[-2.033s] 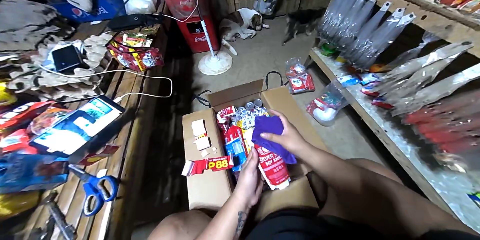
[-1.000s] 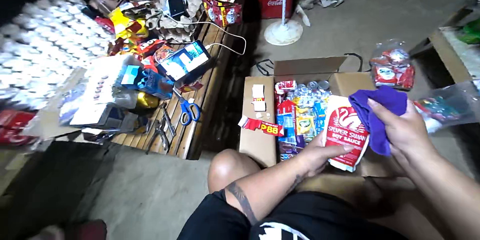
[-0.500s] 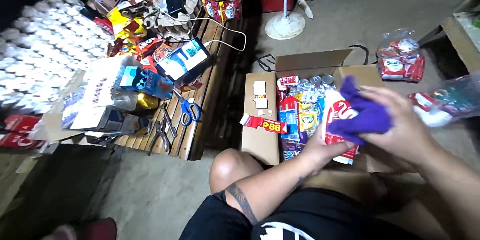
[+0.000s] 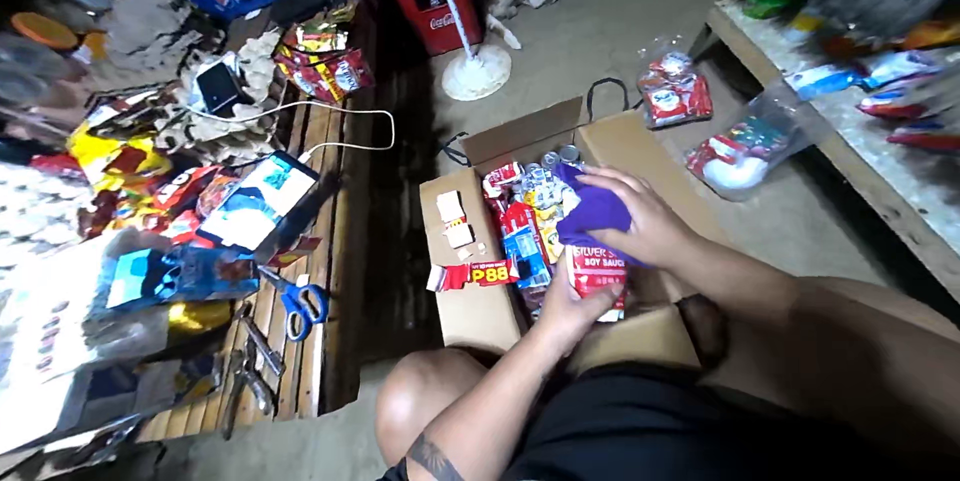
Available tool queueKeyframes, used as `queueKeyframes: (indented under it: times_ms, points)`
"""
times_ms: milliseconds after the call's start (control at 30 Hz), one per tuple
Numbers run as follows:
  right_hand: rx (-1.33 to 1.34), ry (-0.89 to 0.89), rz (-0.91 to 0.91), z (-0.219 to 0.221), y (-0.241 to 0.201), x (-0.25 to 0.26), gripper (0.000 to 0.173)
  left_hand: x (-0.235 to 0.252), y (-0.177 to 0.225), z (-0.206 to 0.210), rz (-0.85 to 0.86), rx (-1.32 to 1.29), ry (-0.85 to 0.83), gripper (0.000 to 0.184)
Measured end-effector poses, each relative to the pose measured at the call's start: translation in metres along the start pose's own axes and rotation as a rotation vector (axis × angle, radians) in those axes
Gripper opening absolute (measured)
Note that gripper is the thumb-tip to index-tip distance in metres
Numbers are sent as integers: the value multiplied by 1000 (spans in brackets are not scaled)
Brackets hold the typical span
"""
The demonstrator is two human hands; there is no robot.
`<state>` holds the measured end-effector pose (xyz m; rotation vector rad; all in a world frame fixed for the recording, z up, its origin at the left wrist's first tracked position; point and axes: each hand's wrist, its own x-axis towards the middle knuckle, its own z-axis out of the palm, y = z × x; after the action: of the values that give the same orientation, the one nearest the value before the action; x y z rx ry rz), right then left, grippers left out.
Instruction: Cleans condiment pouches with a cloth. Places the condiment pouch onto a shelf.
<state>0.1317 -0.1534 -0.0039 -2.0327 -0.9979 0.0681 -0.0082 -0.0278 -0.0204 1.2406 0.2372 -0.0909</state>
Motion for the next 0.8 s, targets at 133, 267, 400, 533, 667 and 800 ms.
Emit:
queueKeyframes:
  times_ms: [133,267,400,533,667,800]
  points:
    - [-13,-65,93,-1,-2,0,70,-2,2,1,-25,-28,6,80]
    - [-30,-90,96,-3,2,-3,80,-4,3,0,-45,25,-8,74]
    - [-33,-124,163,-5,8,-1,92,-5,8,-4,-40,134,-67,71]
    - [-76,-138,185,-10,19,1,94,-3,9,-6,-40,154,-137,70]
    - [-90,-151,174,-10,28,3,89,-2,7,-6,-13,168,-154,68]
    - [-63,-157,195,-11,35,3,84,-1,4,-7,5,170,-168,71]
